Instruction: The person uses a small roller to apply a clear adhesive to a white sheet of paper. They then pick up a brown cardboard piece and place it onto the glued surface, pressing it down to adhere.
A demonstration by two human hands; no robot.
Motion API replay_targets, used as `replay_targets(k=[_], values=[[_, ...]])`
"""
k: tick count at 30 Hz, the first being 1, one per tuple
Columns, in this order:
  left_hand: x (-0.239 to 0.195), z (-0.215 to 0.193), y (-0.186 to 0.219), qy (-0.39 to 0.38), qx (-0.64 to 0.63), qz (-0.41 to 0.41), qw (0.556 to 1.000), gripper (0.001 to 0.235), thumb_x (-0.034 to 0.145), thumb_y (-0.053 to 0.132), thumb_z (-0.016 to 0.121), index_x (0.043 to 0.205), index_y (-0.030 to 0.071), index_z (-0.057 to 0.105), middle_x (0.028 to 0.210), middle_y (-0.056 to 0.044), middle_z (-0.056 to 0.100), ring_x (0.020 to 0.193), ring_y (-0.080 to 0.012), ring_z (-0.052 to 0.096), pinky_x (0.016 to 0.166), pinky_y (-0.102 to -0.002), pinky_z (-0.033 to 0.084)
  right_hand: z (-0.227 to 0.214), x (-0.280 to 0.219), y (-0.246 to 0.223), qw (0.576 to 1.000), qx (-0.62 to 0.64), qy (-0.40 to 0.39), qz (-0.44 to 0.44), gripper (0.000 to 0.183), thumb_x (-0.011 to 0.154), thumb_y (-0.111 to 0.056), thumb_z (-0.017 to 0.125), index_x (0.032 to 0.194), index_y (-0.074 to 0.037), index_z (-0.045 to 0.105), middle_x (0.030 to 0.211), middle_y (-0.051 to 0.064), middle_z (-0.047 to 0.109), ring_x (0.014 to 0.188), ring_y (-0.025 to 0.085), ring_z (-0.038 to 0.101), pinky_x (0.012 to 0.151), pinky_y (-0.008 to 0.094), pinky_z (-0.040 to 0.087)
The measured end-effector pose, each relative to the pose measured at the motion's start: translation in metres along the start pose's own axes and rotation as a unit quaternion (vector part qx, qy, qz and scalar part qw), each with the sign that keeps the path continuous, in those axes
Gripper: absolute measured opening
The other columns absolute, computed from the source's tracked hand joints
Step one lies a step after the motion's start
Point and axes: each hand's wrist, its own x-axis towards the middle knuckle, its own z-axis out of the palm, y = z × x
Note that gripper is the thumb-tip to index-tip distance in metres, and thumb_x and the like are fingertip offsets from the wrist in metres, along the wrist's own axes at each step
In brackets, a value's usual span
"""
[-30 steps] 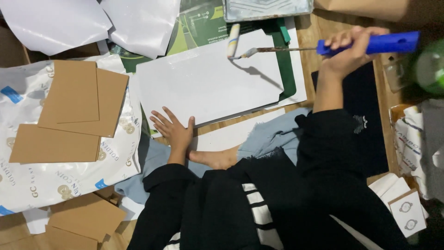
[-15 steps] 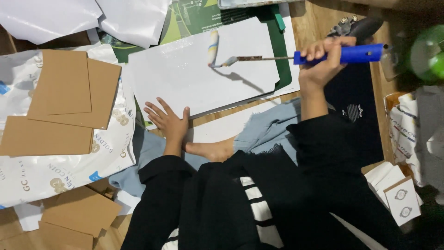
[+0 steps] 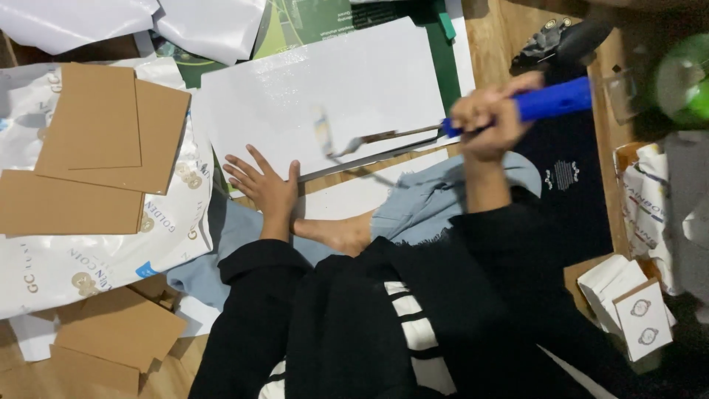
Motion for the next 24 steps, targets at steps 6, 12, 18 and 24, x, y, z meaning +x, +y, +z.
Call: replay_targets(k=[6,12,18,24], values=[[0.002,0.008,-0.011,0.002,-0.002,0.014,1.000,0.063,0.100,0.033,0.038,0.151,0.006,0.012,0.146,-0.036,-0.009,0.133,-0.0539,-0.013,0.107,-0.066,0.000,0.005,-0.013,0.016,0.998,-0.009,-0.059,0.009,0.012,0.080,-0.011,0.046,0.073,-0.015,0.038,0.046,-0.003,0.030,0.037,0.014,0.036,0.047,0.035,0.048],[0.004,0.017,-0.009,0.027,0.015,0.012,0.999,0.067,0.102,0.036,0.038,0.152,0.008,0.005,0.149,-0.026,-0.018,0.137,-0.0466,-0.017,0.112,-0.062,-0.001,-0.055,0.003,-0.064,0.972,-0.166,0.141,-0.089,0.016,0.080,-0.009,0.056,0.071,-0.015,0.044,0.055,-0.002,0.036,0.044,0.013,0.038,0.042,0.028,0.037],[-0.001,0.019,-0.012,0.038,0.038,0.020,0.998,0.065,0.103,0.034,0.037,0.152,0.007,0.003,0.149,-0.027,-0.018,0.137,-0.0478,-0.017,0.112,-0.062,-0.001,0.012,-0.017,-0.007,0.973,-0.047,-0.162,-0.159,0.025,0.083,0.006,0.038,0.093,-0.017,0.040,0.059,0.001,0.034,0.041,0.013,0.038,0.038,0.026,0.039],[0.003,0.018,-0.014,0.021,0.009,0.017,1.000,0.062,0.103,0.031,0.034,0.152,0.009,0.004,0.149,-0.026,-0.019,0.137,-0.0474,-0.018,0.112,-0.061,-0.003,0.004,-0.019,-0.004,0.989,-0.048,-0.099,-0.095,0.017,0.082,0.002,0.044,0.085,-0.014,0.045,0.054,-0.001,0.036,0.040,0.013,0.039,0.039,0.026,0.041]])
